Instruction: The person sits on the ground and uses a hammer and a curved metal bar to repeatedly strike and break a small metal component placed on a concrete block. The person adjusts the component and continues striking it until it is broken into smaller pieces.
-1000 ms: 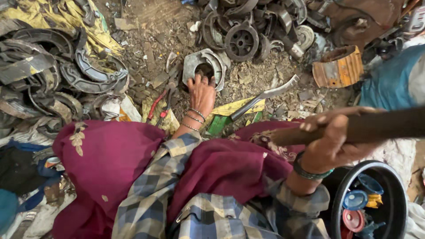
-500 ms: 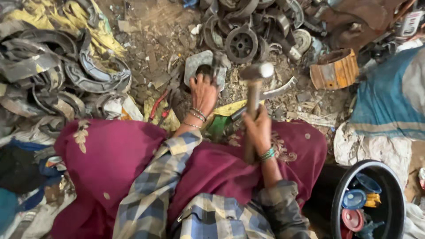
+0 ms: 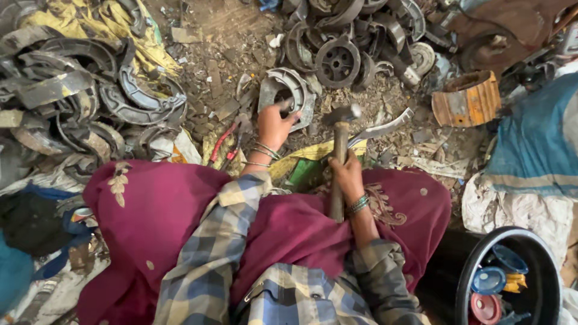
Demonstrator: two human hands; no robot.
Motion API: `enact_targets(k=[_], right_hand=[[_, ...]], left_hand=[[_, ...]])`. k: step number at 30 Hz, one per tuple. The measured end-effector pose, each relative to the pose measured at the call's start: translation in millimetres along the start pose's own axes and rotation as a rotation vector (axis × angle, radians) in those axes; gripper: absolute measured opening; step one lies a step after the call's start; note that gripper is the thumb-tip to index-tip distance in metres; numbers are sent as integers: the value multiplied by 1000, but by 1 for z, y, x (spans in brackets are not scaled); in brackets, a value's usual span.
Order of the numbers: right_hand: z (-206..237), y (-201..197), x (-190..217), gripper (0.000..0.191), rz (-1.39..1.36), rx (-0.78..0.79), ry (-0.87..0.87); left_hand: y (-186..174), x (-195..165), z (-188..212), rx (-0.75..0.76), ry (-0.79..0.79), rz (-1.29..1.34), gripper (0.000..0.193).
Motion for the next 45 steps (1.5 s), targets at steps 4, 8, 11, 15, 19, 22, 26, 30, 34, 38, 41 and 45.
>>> enact_targets(k=[4, 8, 11, 15, 19, 22, 26, 30, 34, 38, 41, 45], right_hand=[[-12, 5, -9, 36, -84, 28, 42], [-10, 12, -5, 27, -293, 115, 229], [-3, 14, 1, 23, -337, 131, 257], [2, 15, 5, 21, -344, 140, 244], [1, 16, 6, 22, -352, 146, 253], [1, 17, 6, 23, -339, 137, 274], [2, 16, 4, 22, -357, 116, 304], [3, 18, 2, 22, -377, 130, 319], [6, 19, 7, 20, -390, 160, 261], [9, 19, 9, 19, -389, 155, 301], [10, 18, 11, 20, -384, 147, 293], [11, 17, 12, 21, -386, 159, 267]], left_hand=[[4, -6, 1, 126, -62, -58, 39], [5, -22, 5, 397, -55, -478, 31], [0, -29, 0, 424, -42, -445, 54], [-8, -37, -17, 386, 147, -407, 121], [-10, -31, -34, 502, 167, -388, 139], [-7, -23, -43, 614, 100, -401, 142], [-5, -22, -44, 631, 60, -423, 136], [-7, -33, -37, 529, 19, -555, 126], [-9, -35, -29, 472, -68, -622, 112], [-11, -16, -28, 494, -37, -640, 85], [-15, -4, -31, 342, 47, -714, 58], [-18, 6, -29, 341, 46, -592, 46]])
Point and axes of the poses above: each hand's wrist, its own z-axis away from the middle knuckle, its own y-axis out of the palm, x = y × z, the point moved 5 cm from there along -z, towards the middle knuckle, and after that the axes turned 14 degrees about y, right-handed, at the moved point
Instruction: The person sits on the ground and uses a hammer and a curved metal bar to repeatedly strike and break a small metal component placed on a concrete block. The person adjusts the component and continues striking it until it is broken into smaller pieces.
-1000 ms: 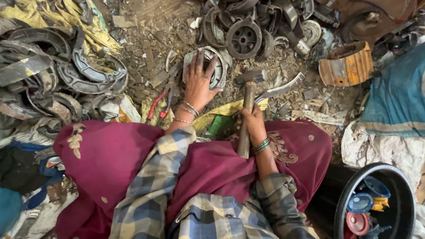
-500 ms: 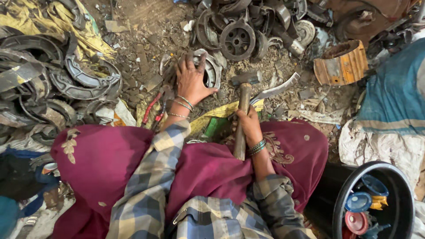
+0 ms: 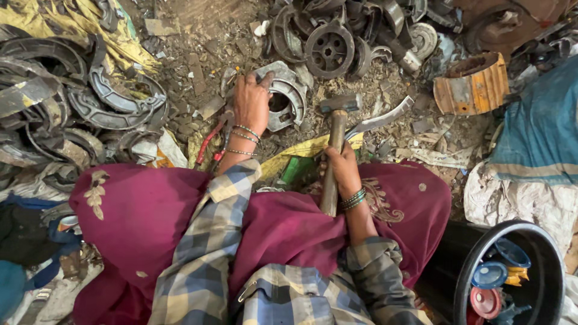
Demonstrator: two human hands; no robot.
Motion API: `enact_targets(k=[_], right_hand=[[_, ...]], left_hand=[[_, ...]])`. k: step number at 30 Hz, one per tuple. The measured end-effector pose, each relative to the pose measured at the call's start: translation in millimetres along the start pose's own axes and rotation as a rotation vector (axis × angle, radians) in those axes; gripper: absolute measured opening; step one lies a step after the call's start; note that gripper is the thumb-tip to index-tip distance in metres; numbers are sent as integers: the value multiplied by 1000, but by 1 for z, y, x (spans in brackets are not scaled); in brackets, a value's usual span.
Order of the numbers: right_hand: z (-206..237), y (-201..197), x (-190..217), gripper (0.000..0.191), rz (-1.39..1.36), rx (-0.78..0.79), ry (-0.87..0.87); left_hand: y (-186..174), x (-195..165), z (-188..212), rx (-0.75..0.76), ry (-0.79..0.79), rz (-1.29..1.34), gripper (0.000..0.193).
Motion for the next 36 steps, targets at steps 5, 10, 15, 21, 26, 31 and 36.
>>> enact_targets(k=[5, 10, 15, 21, 26, 31, 36], right_hand=[[-2, -1, -1, 21, -15, -1, 9], [-4, -1, -2, 20, -7, -16, 23], [-3, -1, -1, 19, -10, -9, 20], [-2, -1, 1, 18, -6, 0, 16], [-5, -3, -4, 18, -8, -11, 12], [-12, -6, -8, 19, 15, -24, -5], [-7, -5, -2, 23, 48, -32, -16]], left_hand=[[-22, 8, -2, -21, -17, -59, 36], [-30, 6, -5, -18, 4, 5, 50], [-25, -1, -7, -102, 80, 13, 49], [-20, 0, -7, -46, 61, 44, 53], [-15, 0, -7, 8, 15, 71, 50], [-2, -5, -7, -10, -9, 88, 75], [9, -11, -4, 5, -20, 87, 85]])
Point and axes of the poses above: each hand's wrist, its own z-axis away from the middle knuckle, its own y-axis out of the palm, x = y × z, the point moved 5 cm from there along -z, towards the middle knuckle, and after that the axes turned 14 degrees about y, right-handed, at the moved point
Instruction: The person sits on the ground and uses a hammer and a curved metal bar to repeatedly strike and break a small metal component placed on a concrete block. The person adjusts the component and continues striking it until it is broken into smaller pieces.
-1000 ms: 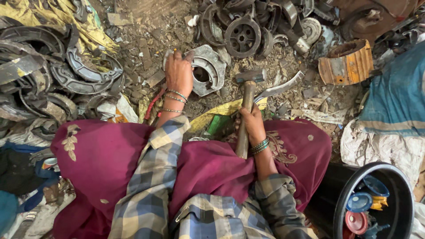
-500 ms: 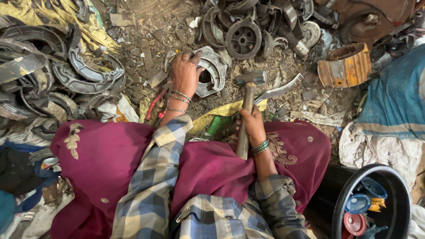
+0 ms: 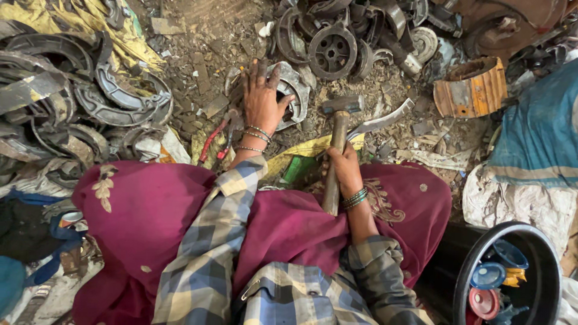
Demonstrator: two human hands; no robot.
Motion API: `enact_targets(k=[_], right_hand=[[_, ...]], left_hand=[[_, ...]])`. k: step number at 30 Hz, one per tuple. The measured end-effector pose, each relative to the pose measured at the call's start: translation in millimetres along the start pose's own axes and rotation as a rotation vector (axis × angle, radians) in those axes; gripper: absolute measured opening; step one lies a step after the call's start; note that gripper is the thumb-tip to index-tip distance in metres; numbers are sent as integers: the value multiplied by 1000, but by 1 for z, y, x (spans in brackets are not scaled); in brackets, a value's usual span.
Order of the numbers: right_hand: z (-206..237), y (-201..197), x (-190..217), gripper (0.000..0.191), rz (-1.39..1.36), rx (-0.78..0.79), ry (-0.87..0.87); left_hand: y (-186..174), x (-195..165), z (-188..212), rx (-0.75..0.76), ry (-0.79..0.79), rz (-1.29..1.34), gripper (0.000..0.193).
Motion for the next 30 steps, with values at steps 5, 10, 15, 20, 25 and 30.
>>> enact_targets(k=[5, 10, 15, 20, 25, 30], right_hand=[[32, 16, 25, 34, 218, -48, -133], [93, 22, 69, 43, 357, -170, -431], [138, 17, 94, 48, 196, -102, -792], [75, 40, 53, 48, 696, -273, -394], [63, 35, 53, 55, 533, -207, -630], [121, -5, 82, 55, 215, -238, -466]], left_hand=[[-2, -2, -1, -50, -10, -7, 81], [1, 1, -2, -9, -79, 42, 76], [3, -2, -2, -31, -53, 28, 85], [2, -5, -2, -12, -69, -9, 86], [-2, -5, -4, -29, -56, -76, 86], [5, -2, -2, 19, -38, -83, 84]])
Point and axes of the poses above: each hand's wrist, its own z-axis away from the middle knuckle, its own y-axis out of the palm, x = y × z, the point moved 5 cm from there along -z, towards the middle knuckle, and after that the axes turned 14 degrees about y, right-handed, at the moved point
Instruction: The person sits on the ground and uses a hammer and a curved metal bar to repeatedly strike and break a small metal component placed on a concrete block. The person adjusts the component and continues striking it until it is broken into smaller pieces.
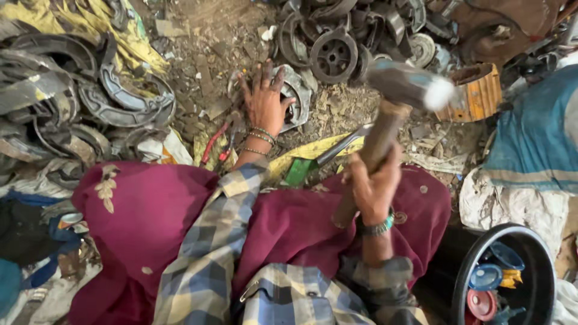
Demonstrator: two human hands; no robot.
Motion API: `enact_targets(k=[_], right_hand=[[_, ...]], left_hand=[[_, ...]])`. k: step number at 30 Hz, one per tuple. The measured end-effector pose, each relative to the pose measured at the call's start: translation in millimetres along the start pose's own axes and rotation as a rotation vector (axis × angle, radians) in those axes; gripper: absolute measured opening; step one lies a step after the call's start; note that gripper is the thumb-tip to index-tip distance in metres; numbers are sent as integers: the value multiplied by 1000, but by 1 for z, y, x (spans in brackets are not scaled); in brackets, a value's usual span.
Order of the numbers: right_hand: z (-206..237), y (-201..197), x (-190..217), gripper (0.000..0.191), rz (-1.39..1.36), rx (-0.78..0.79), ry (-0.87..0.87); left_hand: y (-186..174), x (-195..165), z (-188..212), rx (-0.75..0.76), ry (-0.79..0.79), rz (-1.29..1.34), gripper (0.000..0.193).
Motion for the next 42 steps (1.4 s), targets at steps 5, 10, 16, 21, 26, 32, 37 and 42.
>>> enact_targets(k=[5, 10, 16, 21, 26, 32, 37, 42], right_hand=[[23, 18, 31, 59, 461, -374, -689], [-36, 69, -55, 55, 637, 53, -48], [-32, 28, -49, 52, 303, -34, 39], [-34, 14, -21, 60, 266, -49, -24], [-54, 39, -72, 52, 92, 174, 150], [-70, 45, -127, 34, -58, 204, 334], [-75, 51, -130, 32, -157, 205, 402], [-74, 60, -131, 41, -80, 185, 362]], left_hand=[[-6, -3, 2, -44, 43, -37, 83], [-19, -10, -6, 3, 39, -78, 82], [-17, -9, -3, 43, -5, -46, 76], [-12, 1, -2, -65, 21, 25, 69], [-14, 8, 0, -28, -3, 0, 44], [-15, 6, 1, -70, 60, -24, 39], [-14, 6, -3, 11, -3, 69, 40], [-52, -2, -2, -184, -14, 274, 47]])
Point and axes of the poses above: each hand's wrist, its own z-axis away from the middle knuckle, its own y-axis out of the palm, x = y × z, the point moved 5 cm from there along -z, towards the middle knuckle, and after that the axes turned 14 degrees about y, right-handed, at the moved point
